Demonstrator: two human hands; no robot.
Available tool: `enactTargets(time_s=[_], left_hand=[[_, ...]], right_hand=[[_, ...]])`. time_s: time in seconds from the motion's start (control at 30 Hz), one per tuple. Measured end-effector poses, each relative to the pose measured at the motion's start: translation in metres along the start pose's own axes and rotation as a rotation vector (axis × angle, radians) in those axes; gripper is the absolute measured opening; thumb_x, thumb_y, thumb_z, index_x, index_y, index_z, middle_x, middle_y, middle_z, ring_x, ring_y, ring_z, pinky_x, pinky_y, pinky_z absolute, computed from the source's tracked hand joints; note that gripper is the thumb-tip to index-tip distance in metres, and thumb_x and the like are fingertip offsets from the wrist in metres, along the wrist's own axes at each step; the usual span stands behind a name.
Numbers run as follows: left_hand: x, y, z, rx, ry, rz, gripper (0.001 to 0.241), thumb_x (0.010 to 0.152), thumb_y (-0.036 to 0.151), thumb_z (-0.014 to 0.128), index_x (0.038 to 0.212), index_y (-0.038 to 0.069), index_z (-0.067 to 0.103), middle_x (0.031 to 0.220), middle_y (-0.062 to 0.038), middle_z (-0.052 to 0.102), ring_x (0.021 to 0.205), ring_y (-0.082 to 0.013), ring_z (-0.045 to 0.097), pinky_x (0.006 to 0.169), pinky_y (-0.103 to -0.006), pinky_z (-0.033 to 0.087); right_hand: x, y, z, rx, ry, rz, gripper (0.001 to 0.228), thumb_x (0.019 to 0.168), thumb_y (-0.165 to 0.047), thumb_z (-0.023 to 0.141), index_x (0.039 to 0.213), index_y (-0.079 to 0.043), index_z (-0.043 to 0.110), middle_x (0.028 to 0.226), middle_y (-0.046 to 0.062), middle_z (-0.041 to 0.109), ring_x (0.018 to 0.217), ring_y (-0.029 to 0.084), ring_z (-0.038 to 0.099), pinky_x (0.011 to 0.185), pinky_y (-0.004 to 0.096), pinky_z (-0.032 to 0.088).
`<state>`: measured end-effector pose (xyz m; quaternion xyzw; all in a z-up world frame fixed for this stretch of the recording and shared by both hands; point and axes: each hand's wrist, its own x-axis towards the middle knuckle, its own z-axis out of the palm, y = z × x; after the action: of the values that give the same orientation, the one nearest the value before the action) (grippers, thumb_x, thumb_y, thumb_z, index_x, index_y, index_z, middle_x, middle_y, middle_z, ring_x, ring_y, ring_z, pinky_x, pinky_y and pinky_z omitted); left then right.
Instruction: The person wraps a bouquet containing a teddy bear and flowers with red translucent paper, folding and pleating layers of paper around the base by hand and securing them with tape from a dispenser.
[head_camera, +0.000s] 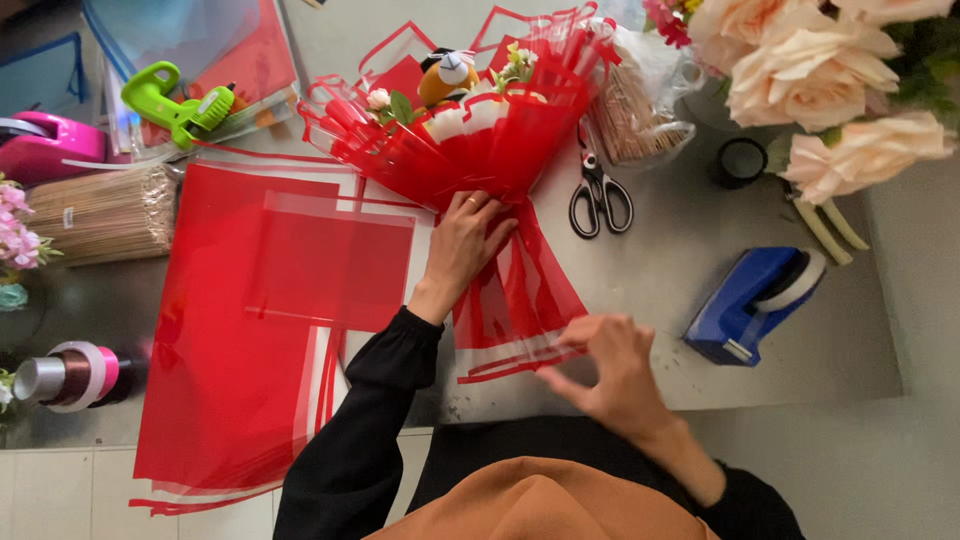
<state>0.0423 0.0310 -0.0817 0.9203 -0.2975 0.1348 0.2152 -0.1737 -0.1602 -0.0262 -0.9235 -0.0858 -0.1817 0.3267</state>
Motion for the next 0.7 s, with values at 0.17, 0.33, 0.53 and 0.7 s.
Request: enactTargets(time_s=[0.17,0.33,0.53,0.7], left_hand=[[0.001,0.0,-0.002,0.006,-0.014,0.009,0.031,0.099,0.047,0.066,0.099,0.016,0.067,0.105,-0.003,0.062,0.11,-0.0245,0.061,0.085,-0.0341,0.059],[0.001,0.004,-0.006,0.012,-0.012,0.026,0.031,0.099,0.047,0.065,0.1,0.016,0.067,0.106,-0.003,0.063,0.11,-0.0256,0.062,0.085,-0.0356,0.059],[0.002,0.018,-0.021,0.054,0.028,0.033,0.039,0.101,0.056,0.061,0.101,0.016,0.066,0.103,-0.004,0.062,0.104,-0.0245,0.063,0.075,-0.0329,0.061],[0.001,0.012,-0.006,0.07,0.033,0.054,0.045,0.094,0.051,0.072,0.114,0.011,0.067,0.114,-0.006,0.064,0.096,-0.0254,0.056,0.055,-0.0382,0.06]], right_hand=[[-0.02,-0.002,0.052,-0.138,0.067,-0.143,0.043,0.084,-0.05,0.079,0.111,-0.019,0.064,0.105,0.0,0.063,0.1,0.019,0.061,0.084,0.035,0.039],[-0.031,0.005,0.079,-0.18,0.049,-0.253,0.02,0.096,-0.028,0.071,0.096,-0.01,0.062,0.09,0.008,0.056,0.084,0.031,0.063,0.078,0.037,0.052],[-0.042,0.008,0.084,-0.221,0.093,-0.289,0.024,0.098,-0.017,0.068,0.078,-0.014,0.054,0.076,0.001,0.04,0.063,0.022,0.051,0.06,0.031,0.047],[-0.053,-0.015,0.042,0.41,0.023,0.166,0.023,0.091,-0.026,0.076,0.097,-0.012,0.059,0.099,0.006,0.061,0.097,0.023,0.064,0.084,0.03,0.056]])
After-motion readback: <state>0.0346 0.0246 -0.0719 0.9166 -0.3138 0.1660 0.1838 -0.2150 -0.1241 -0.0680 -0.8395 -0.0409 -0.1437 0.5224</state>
